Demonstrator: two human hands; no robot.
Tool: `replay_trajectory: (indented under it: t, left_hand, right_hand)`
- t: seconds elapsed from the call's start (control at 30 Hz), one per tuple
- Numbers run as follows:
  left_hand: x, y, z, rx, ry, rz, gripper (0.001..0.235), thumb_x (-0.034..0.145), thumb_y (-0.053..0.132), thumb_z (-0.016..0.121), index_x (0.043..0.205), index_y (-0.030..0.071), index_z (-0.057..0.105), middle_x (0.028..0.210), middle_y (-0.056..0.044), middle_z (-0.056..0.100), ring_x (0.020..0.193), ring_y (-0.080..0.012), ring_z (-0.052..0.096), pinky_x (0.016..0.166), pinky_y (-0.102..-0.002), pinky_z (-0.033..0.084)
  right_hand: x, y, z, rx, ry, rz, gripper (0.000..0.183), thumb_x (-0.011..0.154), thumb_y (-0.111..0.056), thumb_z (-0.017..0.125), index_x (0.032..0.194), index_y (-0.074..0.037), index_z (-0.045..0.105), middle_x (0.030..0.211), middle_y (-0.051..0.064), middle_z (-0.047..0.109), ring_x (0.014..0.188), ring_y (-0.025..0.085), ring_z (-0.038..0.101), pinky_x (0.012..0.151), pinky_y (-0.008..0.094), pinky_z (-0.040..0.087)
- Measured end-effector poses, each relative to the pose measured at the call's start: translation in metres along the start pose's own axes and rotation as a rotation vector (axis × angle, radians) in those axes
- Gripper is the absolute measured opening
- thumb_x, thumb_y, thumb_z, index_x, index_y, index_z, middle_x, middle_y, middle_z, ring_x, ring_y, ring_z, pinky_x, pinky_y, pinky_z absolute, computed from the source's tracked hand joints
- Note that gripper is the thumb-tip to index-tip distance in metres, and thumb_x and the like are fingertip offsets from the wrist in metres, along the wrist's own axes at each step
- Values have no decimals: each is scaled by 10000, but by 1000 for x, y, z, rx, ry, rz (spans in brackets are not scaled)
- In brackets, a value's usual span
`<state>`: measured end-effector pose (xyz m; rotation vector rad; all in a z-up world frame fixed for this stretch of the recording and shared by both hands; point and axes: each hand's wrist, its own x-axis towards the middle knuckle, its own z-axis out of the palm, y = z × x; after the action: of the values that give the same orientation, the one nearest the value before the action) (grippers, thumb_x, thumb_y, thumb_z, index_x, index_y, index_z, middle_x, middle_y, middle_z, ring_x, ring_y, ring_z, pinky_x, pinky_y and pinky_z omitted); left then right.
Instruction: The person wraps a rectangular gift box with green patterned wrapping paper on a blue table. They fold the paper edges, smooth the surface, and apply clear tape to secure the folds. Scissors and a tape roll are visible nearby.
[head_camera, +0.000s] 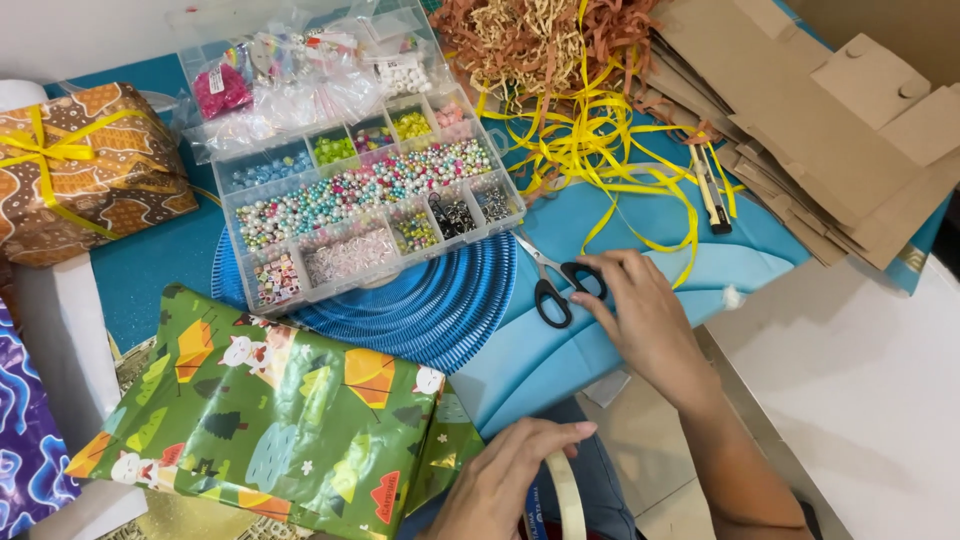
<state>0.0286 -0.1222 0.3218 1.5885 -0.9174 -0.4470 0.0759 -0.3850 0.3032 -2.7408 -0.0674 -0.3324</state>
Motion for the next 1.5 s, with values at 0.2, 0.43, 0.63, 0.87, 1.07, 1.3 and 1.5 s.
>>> replay_trajectory:
  t: [0.2, 0.43, 0.63, 0.87, 1.07, 1.3, 1.5]
  left_hand:
    - [-2, -8, 1, 4, -35, -88, 1025, 865, 955, 326, 1515, 180, 494, 1198, -103, 614, 1134, -247, 638, 893, -391, 481]
    - [0, -9, 2, 7, -30, -98, 1029, 868, 964, 321, 1523, 187, 485, 1216, -111, 607, 1159, -259, 634, 901, -409, 477]
    - [3, -4, 2, 18, -23, -54, 1002, 919, 931, 287, 1512, 149, 493, 1261, -121, 596, 1181, -256, 632, 934, -396, 473]
    - [-5, -4, -2, 30, 45, -41, 1026, 928, 960, 255, 1496, 143, 506, 1262, -110, 609, 1155, -247, 640, 942, -392, 469]
    - [-9, 1, -11, -47, 149, -1, 1037, 952, 995, 253, 1462, 137, 536, 1163, -144, 630, 1068, -269, 671, 888, -384, 495]
    - [-11, -5, -18, -29, 123, 74, 1003, 992, 958, 244, 1486, 117, 477, 1211, -151, 615, 1123, -275, 668, 943, -372, 492]
    - [-8, 7, -19, -29, 104, 33, 1006, 980, 962, 238, 1460, 120, 504, 1222, -146, 604, 1131, -271, 678, 938, -374, 498]
  right_hand:
    - [13, 22, -2, -101, -48, -23, 541, 890, -387, 748, 1361, -146, 634, 1246, 62, 624, 1145, 252, 630, 918, 426, 500]
    - [4, 0, 9, -237, 38, -170, 489, 955, -443, 678, 1318, -119, 634, 1144, 45, 658, 997, 254, 636, 848, 403, 531]
    - [16, -15, 19, -404, -40, -17, 717, 885, -646, 697, 1385, -145, 587, 1001, 39, 660, 824, 245, 690, 600, 380, 573]
    - [3, -18, -19, -297, -436, 158, 361, 898, -374, 643, 1211, -201, 594, 1044, 97, 638, 862, 398, 690, 641, 539, 562]
    - [-25, 7, -57, -52, -494, 300, 500, 821, -408, 773, 1272, -380, 560, 1039, -33, 798, 846, 112, 831, 793, 280, 585]
    - [-34, 11, -79, 602, -571, -426, 536, 684, -523, 938, 991, -137, 732, 776, -28, 732, 596, 128, 674, 535, 248, 597]
    - [-25, -9, -82, 570, -660, -496, 537, 711, -497, 985, 986, -122, 717, 705, -20, 579, 518, 172, 508, 451, 297, 424]
